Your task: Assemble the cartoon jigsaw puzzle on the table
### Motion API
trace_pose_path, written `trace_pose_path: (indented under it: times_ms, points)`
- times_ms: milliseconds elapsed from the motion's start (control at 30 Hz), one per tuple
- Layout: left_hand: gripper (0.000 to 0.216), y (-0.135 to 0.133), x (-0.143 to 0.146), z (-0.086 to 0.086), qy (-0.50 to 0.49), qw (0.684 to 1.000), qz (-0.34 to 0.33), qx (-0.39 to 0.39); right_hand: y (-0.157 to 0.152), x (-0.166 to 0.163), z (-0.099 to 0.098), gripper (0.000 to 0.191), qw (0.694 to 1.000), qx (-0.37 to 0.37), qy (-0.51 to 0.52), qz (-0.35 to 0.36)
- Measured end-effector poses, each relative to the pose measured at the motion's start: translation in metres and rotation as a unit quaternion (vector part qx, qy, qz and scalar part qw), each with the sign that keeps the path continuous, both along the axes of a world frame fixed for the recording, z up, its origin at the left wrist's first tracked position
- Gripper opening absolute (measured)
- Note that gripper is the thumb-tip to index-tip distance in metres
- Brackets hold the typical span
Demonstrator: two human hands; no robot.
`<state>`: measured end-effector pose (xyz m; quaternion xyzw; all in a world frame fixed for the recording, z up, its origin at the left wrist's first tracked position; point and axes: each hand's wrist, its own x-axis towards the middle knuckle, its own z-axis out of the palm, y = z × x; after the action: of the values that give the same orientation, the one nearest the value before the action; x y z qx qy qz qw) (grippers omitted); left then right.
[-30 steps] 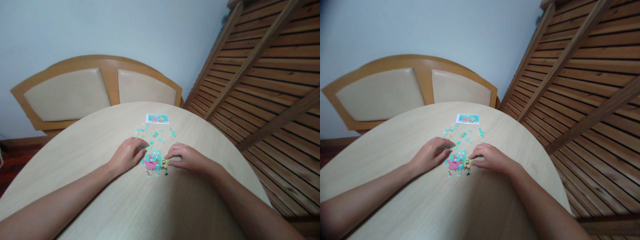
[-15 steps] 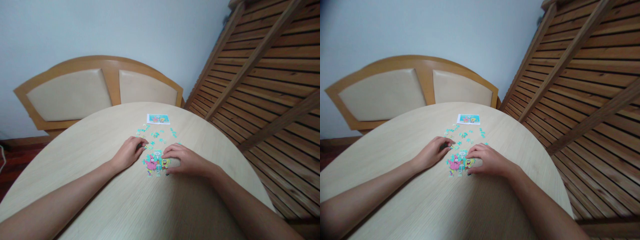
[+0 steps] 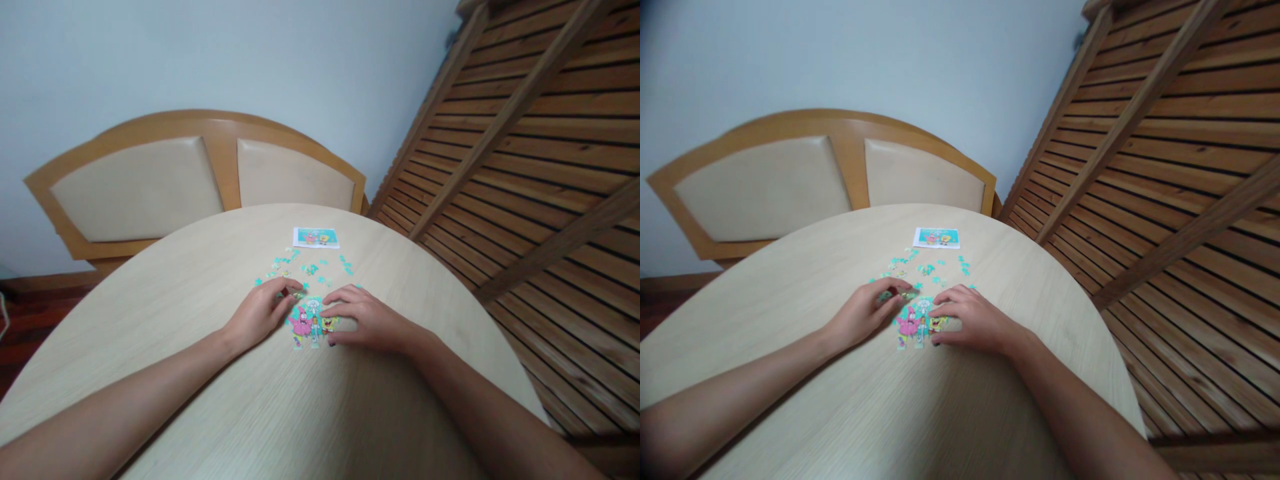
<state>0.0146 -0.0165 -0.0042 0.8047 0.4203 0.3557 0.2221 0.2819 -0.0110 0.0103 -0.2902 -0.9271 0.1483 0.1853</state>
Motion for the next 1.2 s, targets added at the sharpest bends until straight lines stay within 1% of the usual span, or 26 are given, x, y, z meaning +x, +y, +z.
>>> trace_pose_path:
  times_ms: [67, 167, 233, 333, 433, 567, 767, 1000, 1100, 1200]
  points:
    - [0.018, -0.007, 0.007, 0.001, -0.047, 0.999, -0.007, -0.022, -0.001, -0.003, 0.001, 0.029, 1.000, 0.017, 0.020, -0.005]
    - [0.017, -0.015, 0.016, 0.000, -0.125, 0.987, -0.020, -0.096, -0.004, -0.008, 0.004, 0.021, 0.998, 0.045, 0.046, -0.026]
    - [0.020, -0.018, 0.021, -0.001, -0.173, 0.974, -0.026, -0.143, -0.008, -0.012, 0.006, 0.024, 0.996, 0.059, 0.057, -0.045]
    - [0.025, -0.020, 0.025, -0.003, -0.229, 0.952, -0.041, -0.198, -0.014, -0.018, 0.006, 0.036, 0.994, 0.068, 0.069, -0.056]
    - [0.030, -0.021, 0.027, -0.003, -0.265, 0.937, -0.046, -0.222, -0.017, -0.023, 0.005, 0.038, 0.994, 0.071, 0.072, -0.046]
    - [0.030, -0.023, 0.028, -0.002, -0.283, 0.932, -0.049, -0.223, -0.018, -0.028, 0.002, 0.033, 0.993, 0.071, 0.082, -0.048]
    - [0.031, -0.025, 0.029, -0.002, -0.301, 0.920, -0.061, -0.245, -0.019, -0.030, 0.001, 0.025, 0.991, 0.066, 0.096, -0.063]
    - [0.030, -0.024, 0.029, -0.004, -0.284, 0.927, -0.064, -0.237, -0.016, -0.028, -0.002, 0.021, 0.993, 0.043, 0.094, -0.063]
    - [0.023, -0.024, 0.027, -0.004, -0.245, 0.946, -0.059, -0.203, -0.013, -0.022, -0.001, 0.023, 0.993, 0.041, 0.097, -0.059]
    - [0.014, -0.024, 0.023, 0.000, -0.145, 0.982, -0.043, -0.114, -0.010, -0.015, 0.003, 0.023, 0.992, 0.043, 0.098, -0.064]
